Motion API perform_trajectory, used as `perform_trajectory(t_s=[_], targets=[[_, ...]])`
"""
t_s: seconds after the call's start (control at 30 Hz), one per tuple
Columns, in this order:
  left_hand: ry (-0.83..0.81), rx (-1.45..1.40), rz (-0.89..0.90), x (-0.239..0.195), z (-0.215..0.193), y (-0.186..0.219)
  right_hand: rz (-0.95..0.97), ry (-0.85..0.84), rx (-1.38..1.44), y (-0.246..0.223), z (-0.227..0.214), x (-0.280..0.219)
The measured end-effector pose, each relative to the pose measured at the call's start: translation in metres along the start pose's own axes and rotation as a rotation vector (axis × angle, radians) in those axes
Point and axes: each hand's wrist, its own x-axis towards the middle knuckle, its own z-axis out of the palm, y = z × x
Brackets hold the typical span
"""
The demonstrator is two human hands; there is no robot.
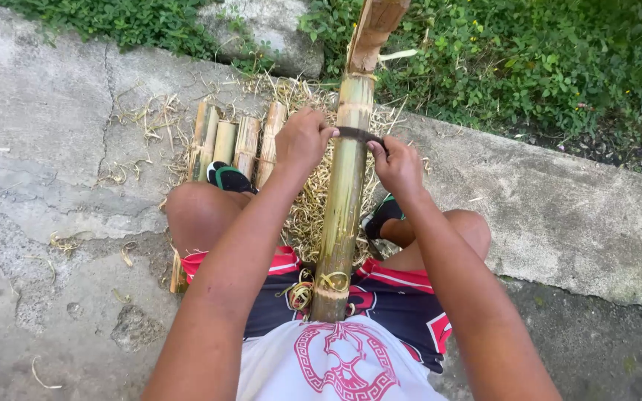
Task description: Shaving and smoothing bamboo poles using a handheld curved blade.
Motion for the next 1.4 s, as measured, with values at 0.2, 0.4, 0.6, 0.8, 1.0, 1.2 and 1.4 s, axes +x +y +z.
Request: perform_trajectory(t_s=[0.2, 0.4, 0.6, 0.8, 1.0, 1.2, 1.4], targets=[[0.099, -0.068, 0.182, -0.075, -0.008, -0.005, 0.024, -0.087, 0.037, -0.001, 0.002, -0.064], [-0.039, -0.117, 0.08, -0.15, -0.033, 0.007, -0.037, -0.085, 0.103, -0.015, -0.004, -0.14], [-0.58, -0.134, -0.281, -0.213, -0.053, 0.01, 0.122, -0.538, 0.261, -0.007, -0.022, -0.191], [-0.208, 0.025, -0.055, -0.132, -0.043, 0.025, 0.25, -0.404, 0.464, 0.023, 0.014, -0.127], [-0.013, 0.151, 0.066, -0.012, 0.001, 0.021, 0.261, -0.158, 0.328, 0.036, 0.026, -0.009], [0.026, 0.192, 0.008, 0.051, 0.017, 0.022, 0.241, -0.105, 0.402, 0.054, 0.037, 0.049], [-0.005, 0.118, -0.039, 0.035, 0.012, 0.019, 0.118, -0.033, 0.284, 0.039, 0.026, 0.035]])
